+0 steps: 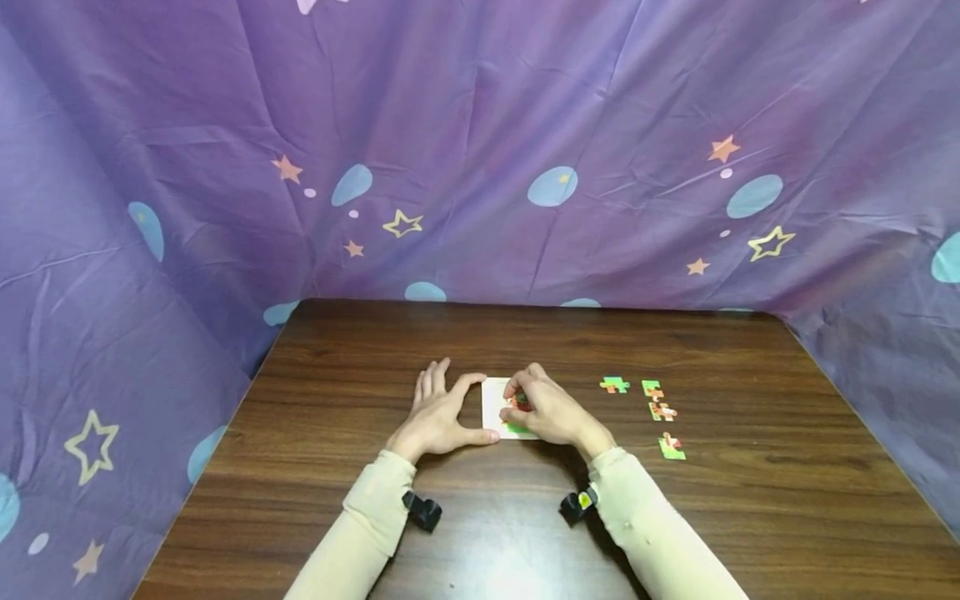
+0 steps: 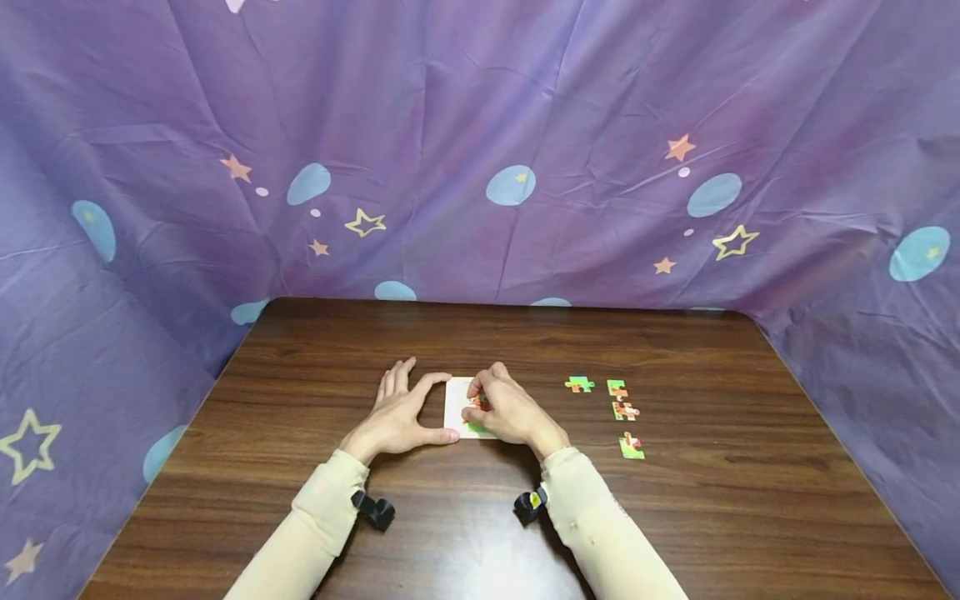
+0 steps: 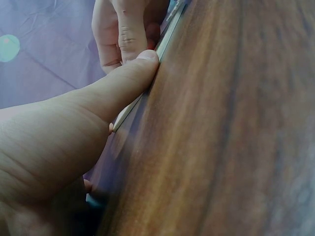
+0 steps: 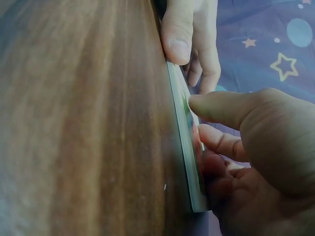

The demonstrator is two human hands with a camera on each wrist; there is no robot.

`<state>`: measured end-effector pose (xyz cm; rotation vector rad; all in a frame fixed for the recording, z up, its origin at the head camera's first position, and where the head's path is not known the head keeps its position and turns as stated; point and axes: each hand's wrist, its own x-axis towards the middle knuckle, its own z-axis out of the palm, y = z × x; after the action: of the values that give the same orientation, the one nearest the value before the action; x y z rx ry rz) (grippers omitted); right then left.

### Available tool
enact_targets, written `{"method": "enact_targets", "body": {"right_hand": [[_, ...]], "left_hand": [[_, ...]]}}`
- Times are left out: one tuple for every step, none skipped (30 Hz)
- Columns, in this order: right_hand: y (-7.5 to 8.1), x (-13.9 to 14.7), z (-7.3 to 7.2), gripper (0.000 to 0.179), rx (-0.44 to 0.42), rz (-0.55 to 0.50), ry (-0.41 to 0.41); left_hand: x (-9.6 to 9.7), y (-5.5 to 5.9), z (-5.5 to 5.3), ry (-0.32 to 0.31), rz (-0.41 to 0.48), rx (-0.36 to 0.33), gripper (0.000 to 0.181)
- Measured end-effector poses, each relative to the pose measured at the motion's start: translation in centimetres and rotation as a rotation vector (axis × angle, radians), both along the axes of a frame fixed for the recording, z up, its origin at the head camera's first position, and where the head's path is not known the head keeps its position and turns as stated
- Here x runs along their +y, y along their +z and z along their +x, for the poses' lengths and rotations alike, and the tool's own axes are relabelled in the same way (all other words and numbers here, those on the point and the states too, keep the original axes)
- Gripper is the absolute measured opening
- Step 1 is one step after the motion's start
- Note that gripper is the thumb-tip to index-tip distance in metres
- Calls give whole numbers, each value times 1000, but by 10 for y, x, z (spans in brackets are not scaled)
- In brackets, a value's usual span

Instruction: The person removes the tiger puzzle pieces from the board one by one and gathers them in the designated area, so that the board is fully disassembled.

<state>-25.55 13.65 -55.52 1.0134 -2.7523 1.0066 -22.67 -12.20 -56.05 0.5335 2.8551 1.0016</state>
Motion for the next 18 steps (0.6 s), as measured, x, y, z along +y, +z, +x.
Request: {"method": "enact_targets", "body": {"right_hand": [[-4,1,-2,30,12,-4,4],[0,0,1,30,-11,-3,0],[2,0,1,30,-25,5,-3],[10,-3,5,30,-56,12,-13],[5,-1,1,29,-55,3,-6],[7,-1,2,30,-69,8,-2],[9,-1,2,30,-83,7,4],[16,-2,4,32,-120,11,4],[18,0,4,33,-138,0,18],[19,1,4,34,-156,-17,33],[20,3,4,35,-175,-33,45],[28,3,8,36,-209,-30,45],[28,5,8,36,-226,-39,50],[28,7,7,37,-240,-44,52],[28,8,7,37,-252,-48,53],[28,9,7,37,-258,-47,51],[28,10,7,37,-261,-44,48],[27,11,7,37,-262,-42,47]], "left_hand": [[0,0,0,0,0,-4,102],[0,0,0,-2,0,-7,102],[1,0,0,-3,-2,-10,102],[0,1,0,-3,-4,-12,102],[0,1,0,-3,-5,-15,102],[0,1,0,-3,-7,-15,102],[-1,1,0,-3,-11,-15,102],[-1,1,-1,-2,-12,-15,102],[-1,1,-1,0,-14,-14,102],[-1,1,-1,2,-16,-12,102],[-1,0,-1,3,-17,-9,102],[-2,0,-2,3,-19,-6,103],[-1,0,-2,3,-18,-4,103],[-1,-1,-2,2,-17,-2,102],[-1,-1,-2,1,-16,0,102],[-1,-1,-2,-1,-17,3,102],[0,-1,-2,-3,-19,6,102],[0,-1,-2,-5,-20,7,102]]}}
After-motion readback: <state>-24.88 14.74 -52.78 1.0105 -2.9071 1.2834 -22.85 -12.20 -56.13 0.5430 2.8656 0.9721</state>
